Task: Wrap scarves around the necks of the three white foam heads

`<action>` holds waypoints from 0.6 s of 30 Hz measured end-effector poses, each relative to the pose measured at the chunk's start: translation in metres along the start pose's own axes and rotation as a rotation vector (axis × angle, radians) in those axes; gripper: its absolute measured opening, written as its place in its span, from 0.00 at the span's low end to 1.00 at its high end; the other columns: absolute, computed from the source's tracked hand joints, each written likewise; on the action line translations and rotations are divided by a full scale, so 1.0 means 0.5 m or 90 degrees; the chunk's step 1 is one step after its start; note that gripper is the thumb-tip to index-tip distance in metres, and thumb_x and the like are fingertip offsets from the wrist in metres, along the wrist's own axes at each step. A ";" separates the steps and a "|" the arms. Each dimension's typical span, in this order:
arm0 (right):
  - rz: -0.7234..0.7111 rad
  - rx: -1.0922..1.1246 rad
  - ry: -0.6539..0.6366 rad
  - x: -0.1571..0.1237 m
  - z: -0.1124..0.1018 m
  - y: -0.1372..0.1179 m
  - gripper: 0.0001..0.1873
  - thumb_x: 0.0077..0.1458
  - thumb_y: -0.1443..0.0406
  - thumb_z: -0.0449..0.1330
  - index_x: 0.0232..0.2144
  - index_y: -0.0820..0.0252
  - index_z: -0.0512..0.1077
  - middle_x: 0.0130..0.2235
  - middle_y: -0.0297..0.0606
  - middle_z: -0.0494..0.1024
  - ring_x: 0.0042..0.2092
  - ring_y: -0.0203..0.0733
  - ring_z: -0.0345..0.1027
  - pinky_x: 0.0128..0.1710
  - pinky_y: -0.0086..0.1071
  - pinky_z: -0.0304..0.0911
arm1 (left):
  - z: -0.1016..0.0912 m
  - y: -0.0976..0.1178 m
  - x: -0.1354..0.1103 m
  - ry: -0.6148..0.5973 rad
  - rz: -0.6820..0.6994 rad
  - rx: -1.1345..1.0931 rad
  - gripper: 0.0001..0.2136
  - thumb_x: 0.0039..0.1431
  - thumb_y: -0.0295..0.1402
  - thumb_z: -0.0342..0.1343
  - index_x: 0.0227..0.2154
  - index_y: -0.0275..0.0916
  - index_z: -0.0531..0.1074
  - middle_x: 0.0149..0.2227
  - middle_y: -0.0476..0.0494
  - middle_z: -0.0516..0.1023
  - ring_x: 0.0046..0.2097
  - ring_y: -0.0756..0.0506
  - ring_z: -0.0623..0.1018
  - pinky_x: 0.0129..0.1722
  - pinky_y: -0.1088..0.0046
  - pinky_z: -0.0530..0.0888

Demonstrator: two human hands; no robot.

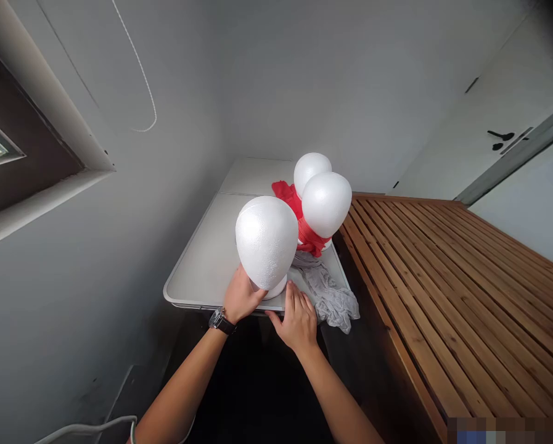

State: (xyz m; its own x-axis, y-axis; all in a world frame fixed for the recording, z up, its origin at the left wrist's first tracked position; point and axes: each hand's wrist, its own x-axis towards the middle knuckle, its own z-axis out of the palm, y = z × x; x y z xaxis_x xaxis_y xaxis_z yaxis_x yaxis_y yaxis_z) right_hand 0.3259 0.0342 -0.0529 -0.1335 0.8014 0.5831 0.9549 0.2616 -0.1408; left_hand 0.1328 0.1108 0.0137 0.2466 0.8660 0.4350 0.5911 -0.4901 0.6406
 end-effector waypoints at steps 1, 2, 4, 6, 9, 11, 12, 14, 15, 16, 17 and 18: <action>-0.008 0.000 0.004 -0.001 0.002 0.002 0.55 0.70 0.41 0.53 0.78 0.74 0.39 0.69 0.62 0.67 0.67 0.61 0.67 0.66 0.52 0.62 | 0.000 0.000 0.000 -0.001 -0.001 -0.003 0.33 0.65 0.42 0.63 0.69 0.41 0.62 0.67 0.32 0.71 0.66 0.30 0.72 0.62 0.49 0.73; -0.015 -0.002 0.005 -0.002 0.004 0.005 0.54 0.71 0.42 0.53 0.78 0.74 0.38 0.70 0.62 0.66 0.67 0.62 0.67 0.66 0.53 0.62 | 0.000 0.000 -0.001 -0.001 -0.002 -0.006 0.33 0.65 0.42 0.63 0.69 0.41 0.61 0.67 0.31 0.70 0.67 0.30 0.71 0.64 0.49 0.72; -0.025 -0.008 0.005 -0.004 0.006 0.009 0.52 0.72 0.44 0.52 0.78 0.73 0.36 0.70 0.61 0.66 0.67 0.62 0.68 0.64 0.53 0.63 | -0.001 0.002 -0.001 -0.004 -0.007 -0.011 0.34 0.65 0.44 0.63 0.70 0.42 0.60 0.69 0.31 0.68 0.69 0.30 0.69 0.66 0.46 0.69; -0.029 -0.009 0.006 -0.006 0.007 0.013 0.51 0.72 0.44 0.51 0.79 0.72 0.36 0.69 0.61 0.67 0.66 0.63 0.68 0.63 0.53 0.64 | -0.001 0.004 0.000 -0.008 -0.018 -0.023 0.35 0.65 0.45 0.63 0.71 0.44 0.59 0.71 0.31 0.65 0.70 0.29 0.68 0.67 0.44 0.67; -0.031 0.004 0.010 -0.009 0.006 0.020 0.49 0.73 0.45 0.50 0.79 0.71 0.38 0.68 0.60 0.69 0.66 0.63 0.68 0.64 0.54 0.64 | 0.001 0.008 0.002 -0.012 -0.033 -0.049 0.37 0.64 0.45 0.64 0.73 0.44 0.57 0.71 0.31 0.64 0.70 0.28 0.67 0.69 0.43 0.64; -0.028 0.021 0.012 -0.010 0.004 0.026 0.49 0.73 0.45 0.51 0.79 0.70 0.41 0.68 0.60 0.69 0.66 0.64 0.69 0.64 0.54 0.64 | 0.006 0.013 0.003 -0.013 -0.036 -0.052 0.38 0.64 0.44 0.64 0.72 0.44 0.57 0.71 0.31 0.65 0.71 0.28 0.66 0.71 0.40 0.60; -0.025 0.032 0.012 -0.010 0.003 0.029 0.49 0.72 0.44 0.51 0.79 0.70 0.42 0.68 0.60 0.70 0.66 0.64 0.69 0.64 0.54 0.64 | 0.008 0.015 0.004 -0.013 -0.036 -0.047 0.38 0.63 0.43 0.64 0.72 0.44 0.57 0.71 0.31 0.65 0.71 0.27 0.65 0.72 0.38 0.57; -0.021 0.050 0.010 -0.010 0.001 0.033 0.49 0.72 0.43 0.52 0.78 0.68 0.44 0.68 0.59 0.70 0.65 0.63 0.70 0.63 0.54 0.64 | 0.011 0.021 0.003 -0.005 -0.032 -0.041 0.39 0.62 0.44 0.66 0.72 0.44 0.57 0.71 0.31 0.65 0.72 0.26 0.64 0.73 0.35 0.51; -0.018 0.056 0.009 -0.010 -0.001 0.034 0.49 0.71 0.43 0.52 0.78 0.68 0.45 0.68 0.58 0.70 0.65 0.63 0.71 0.63 0.54 0.65 | 0.011 0.023 0.001 0.002 -0.034 -0.046 0.40 0.61 0.45 0.66 0.72 0.44 0.57 0.71 0.31 0.65 0.73 0.26 0.62 0.73 0.34 0.48; -0.016 0.061 0.009 -0.010 -0.003 0.035 0.49 0.71 0.42 0.52 0.78 0.67 0.45 0.68 0.58 0.70 0.65 0.63 0.71 0.63 0.54 0.65 | 0.009 0.023 -0.001 0.010 -0.039 -0.060 0.41 0.61 0.46 0.67 0.73 0.44 0.57 0.72 0.31 0.64 0.73 0.26 0.61 0.73 0.34 0.46; -0.015 0.063 0.009 -0.010 -0.005 0.035 0.49 0.71 0.42 0.53 0.78 0.67 0.45 0.68 0.58 0.70 0.65 0.63 0.71 0.63 0.54 0.65 | 0.005 0.021 -0.005 0.017 -0.049 -0.085 0.41 0.62 0.48 0.66 0.73 0.45 0.56 0.72 0.31 0.64 0.74 0.26 0.60 0.74 0.35 0.45; -0.016 0.064 0.007 -0.010 -0.007 0.034 0.49 0.71 0.43 0.53 0.78 0.67 0.45 0.68 0.58 0.70 0.65 0.63 0.70 0.64 0.54 0.65 | -0.002 0.017 -0.008 0.024 -0.062 -0.122 0.39 0.65 0.49 0.63 0.74 0.46 0.56 0.73 0.33 0.62 0.75 0.27 0.59 0.75 0.37 0.45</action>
State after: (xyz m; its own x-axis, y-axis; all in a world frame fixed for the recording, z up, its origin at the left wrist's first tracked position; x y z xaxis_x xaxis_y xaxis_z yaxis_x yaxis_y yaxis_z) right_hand 0.3439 0.0328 -0.0552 -0.1543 0.7881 0.5959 0.9196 0.3350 -0.2050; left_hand 0.1360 0.1030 0.0180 0.1648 0.9078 0.3856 0.4538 -0.4169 0.7875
